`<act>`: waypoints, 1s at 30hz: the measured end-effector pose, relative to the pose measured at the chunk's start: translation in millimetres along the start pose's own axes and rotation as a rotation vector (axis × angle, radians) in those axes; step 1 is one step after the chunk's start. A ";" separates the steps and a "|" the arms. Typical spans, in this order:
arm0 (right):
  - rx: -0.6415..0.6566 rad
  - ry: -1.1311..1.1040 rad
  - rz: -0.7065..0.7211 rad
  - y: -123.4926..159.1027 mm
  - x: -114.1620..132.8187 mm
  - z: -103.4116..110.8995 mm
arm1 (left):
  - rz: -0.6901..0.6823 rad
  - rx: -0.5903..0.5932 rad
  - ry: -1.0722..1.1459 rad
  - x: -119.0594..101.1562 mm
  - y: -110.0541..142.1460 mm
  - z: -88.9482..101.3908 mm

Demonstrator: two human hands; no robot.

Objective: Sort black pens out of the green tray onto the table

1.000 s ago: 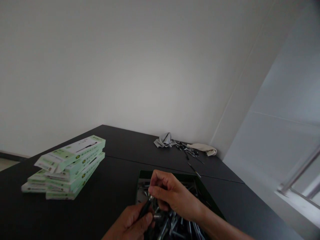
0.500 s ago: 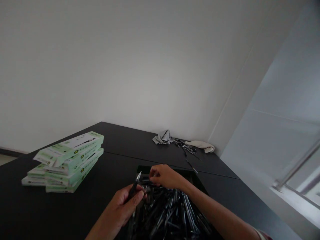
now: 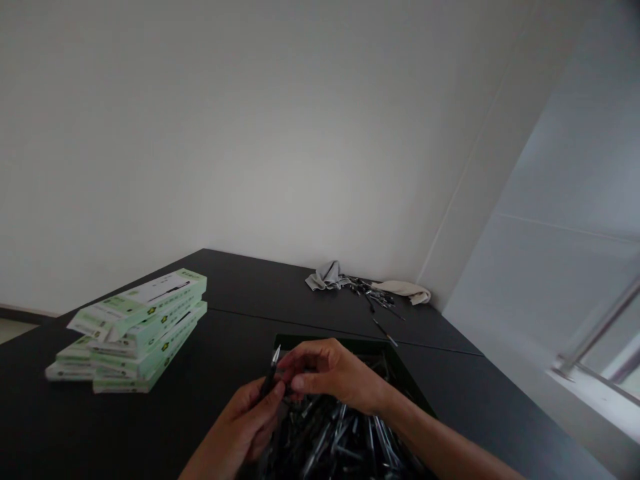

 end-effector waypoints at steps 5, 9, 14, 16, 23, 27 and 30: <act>-0.072 0.034 0.109 2.6 -1.9 -7.5 | 0.015 -0.026 0.110 5.2 -7.0 0.6; -0.173 0.151 0.210 4.2 1.3 -14.6 | -0.033 -0.073 0.104 9.9 -3.8 3.0; -0.213 0.169 0.209 10.5 13.0 -7.4 | -0.249 -0.277 -0.204 15.2 10.1 13.0; -0.261 0.238 0.205 18.3 21.6 -1.3 | -0.348 -0.264 -0.432 10.7 11.2 14.0; -0.453 0.519 0.118 51.4 41.0 0.5 | -0.654 -0.142 -0.827 -13.6 12.6 7.1; -0.441 0.685 0.139 58.4 43.5 -4.0 | -0.670 -0.166 -0.812 -12.4 15.2 4.6; -0.449 0.734 0.166 61.6 45.3 -5.7 | -0.761 -0.164 -0.847 -11.5 15.3 2.3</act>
Point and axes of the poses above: each hand's wrist, its own y-axis away from the middle knuckle, its own z-axis out of the back of the hand, x = y × z, the point moved 2 cm from there along -y, towards the middle knuckle, and after that the axes turned 4 degrees about -y, right-handed, at the moved point
